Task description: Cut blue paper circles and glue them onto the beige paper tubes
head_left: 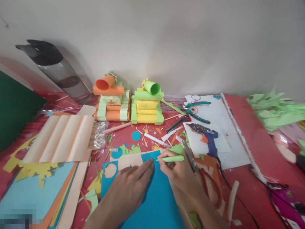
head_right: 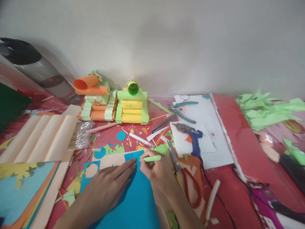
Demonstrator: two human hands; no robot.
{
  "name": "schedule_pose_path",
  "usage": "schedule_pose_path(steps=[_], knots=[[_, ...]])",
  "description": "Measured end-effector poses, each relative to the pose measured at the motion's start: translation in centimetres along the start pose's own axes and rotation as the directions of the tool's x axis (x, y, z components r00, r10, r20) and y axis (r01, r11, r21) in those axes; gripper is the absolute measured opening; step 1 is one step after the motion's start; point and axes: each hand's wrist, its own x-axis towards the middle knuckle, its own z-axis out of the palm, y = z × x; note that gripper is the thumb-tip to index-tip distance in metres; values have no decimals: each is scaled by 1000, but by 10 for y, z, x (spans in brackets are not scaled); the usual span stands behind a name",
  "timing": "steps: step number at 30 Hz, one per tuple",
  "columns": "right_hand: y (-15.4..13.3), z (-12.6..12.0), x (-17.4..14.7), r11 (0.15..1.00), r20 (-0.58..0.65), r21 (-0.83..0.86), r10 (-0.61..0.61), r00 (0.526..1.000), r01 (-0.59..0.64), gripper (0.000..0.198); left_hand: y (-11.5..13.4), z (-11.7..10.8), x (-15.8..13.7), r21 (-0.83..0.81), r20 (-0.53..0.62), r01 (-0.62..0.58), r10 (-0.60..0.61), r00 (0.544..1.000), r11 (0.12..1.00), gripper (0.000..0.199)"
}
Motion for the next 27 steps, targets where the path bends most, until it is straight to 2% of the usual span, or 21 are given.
schedule_pose_path(steps=[7,15,27], knots=[[-1,-2,0,1000,11,6,8,1000,-8,12,-2,-2,0,-42,-11,4,-4,1000,999,47],[-3,-2,0,997,25,-79,4,1000,-2,16,-4,-2,1,-115,-28,27,-30,999,993,43],[-4,-2,-2,1000,39,1,19,999,-20,13,-15,-16,7,-367,34,143,-140,990,919,40]])
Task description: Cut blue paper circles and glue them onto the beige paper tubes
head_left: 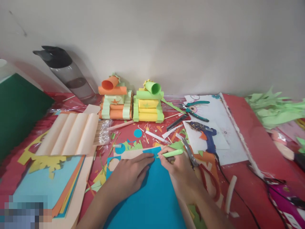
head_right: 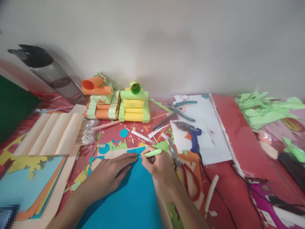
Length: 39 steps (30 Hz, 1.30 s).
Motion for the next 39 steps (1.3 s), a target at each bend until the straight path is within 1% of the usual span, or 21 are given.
schedule_pose_path(steps=[4,7,10,13,19,26,32,36,39], knots=[[1,0,0,1000,42,-8,-23,999,24,15,-5,-2,4,-75,-11,-16,15,1000,997,40],[1,1,-1,1000,30,20,-21,999,20,21,-9,-2,6,-115,-25,-32,29,999,993,40],[2,2,-2,999,45,37,-26,999,25,20,-11,-2,7,-132,-47,-48,43,998,990,42],[8,4,-2,996,60,85,-28,998,23,17,-13,-2,7,-125,-53,-62,56,997,990,42],[19,5,1,990,18,126,-59,998,57,13,-13,-2,7,-105,-47,-80,76,996,991,43],[15,1,-1,985,1,105,-141,990,140,15,-13,-3,6,-95,-18,-79,78,997,992,44],[13,2,-2,984,66,122,-141,988,133,17,-13,-3,5,-81,-26,-96,94,995,992,43],[11,1,-2,979,13,142,-151,988,148,19,-14,-2,6,-76,-26,-100,98,995,992,44],[10,2,-3,982,46,130,-141,989,134,19,-15,-2,6,-74,-30,-107,105,994,992,45]])
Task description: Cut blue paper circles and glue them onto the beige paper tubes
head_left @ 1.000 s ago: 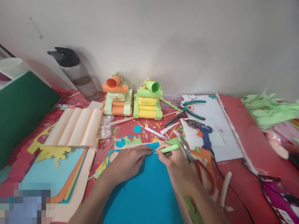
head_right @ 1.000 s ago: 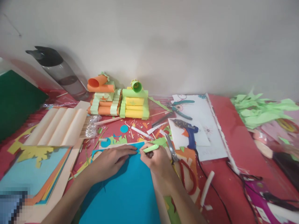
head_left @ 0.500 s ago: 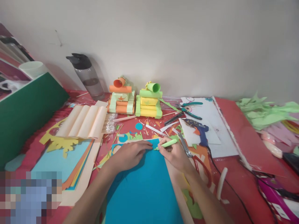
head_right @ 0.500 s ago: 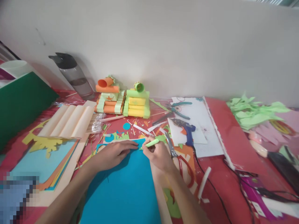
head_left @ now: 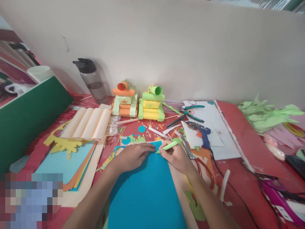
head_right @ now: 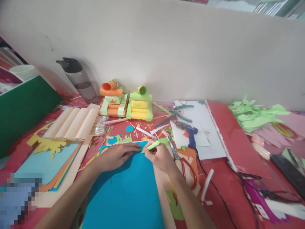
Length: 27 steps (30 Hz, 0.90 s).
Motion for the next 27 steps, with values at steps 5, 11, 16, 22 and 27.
schedule_pose_path(steps=[5,11,16,22,27], knots=[[-1,1,-1,1000,12,-4,5,1000,-5,20,0,-1,0,-6,1,-7,7,1000,1000,44],[-1,2,-1,1000,37,6,19,999,-19,19,2,-1,0,2,-1,-6,6,1000,1000,44],[-1,1,-1,1000,20,10,2,1000,-3,20,1,-1,0,-2,0,0,0,1000,1000,43],[-1,1,-1,1000,43,-1,9,999,-9,20,1,-1,0,-2,-11,-5,5,1000,1000,43],[-2,0,-1,999,49,-22,-27,998,28,17,2,-2,0,-8,-2,-12,12,1000,1000,44]])
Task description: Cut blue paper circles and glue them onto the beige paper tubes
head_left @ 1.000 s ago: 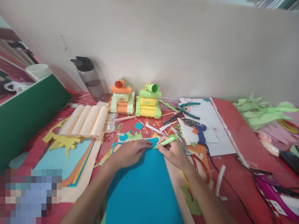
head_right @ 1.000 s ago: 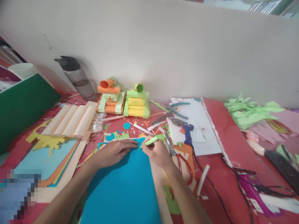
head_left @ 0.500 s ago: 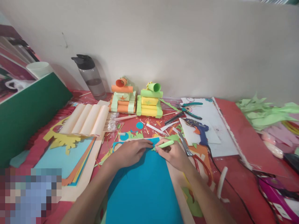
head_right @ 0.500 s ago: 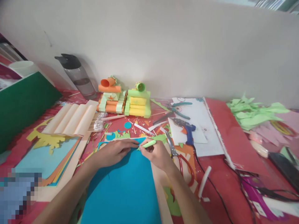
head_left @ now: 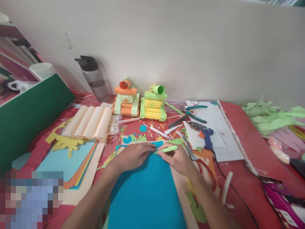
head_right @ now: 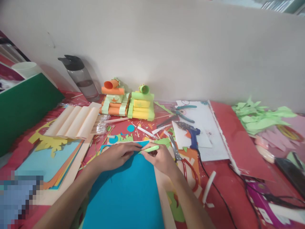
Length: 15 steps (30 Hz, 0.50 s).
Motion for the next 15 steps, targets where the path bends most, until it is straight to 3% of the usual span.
schedule_pose_path(steps=[4,9,15], knots=[[1,-3,-1,1000,-9,9,24,1000,-24,19,-1,1,0,4,7,13,-13,1000,1000,43],[-5,-7,-3,996,-164,-52,-77,983,70,24,-2,2,-1,-1,-3,12,-12,1000,1000,43],[-7,-3,0,930,-9,-314,-204,979,191,23,1,3,-1,11,-7,11,-11,1000,1000,41]])
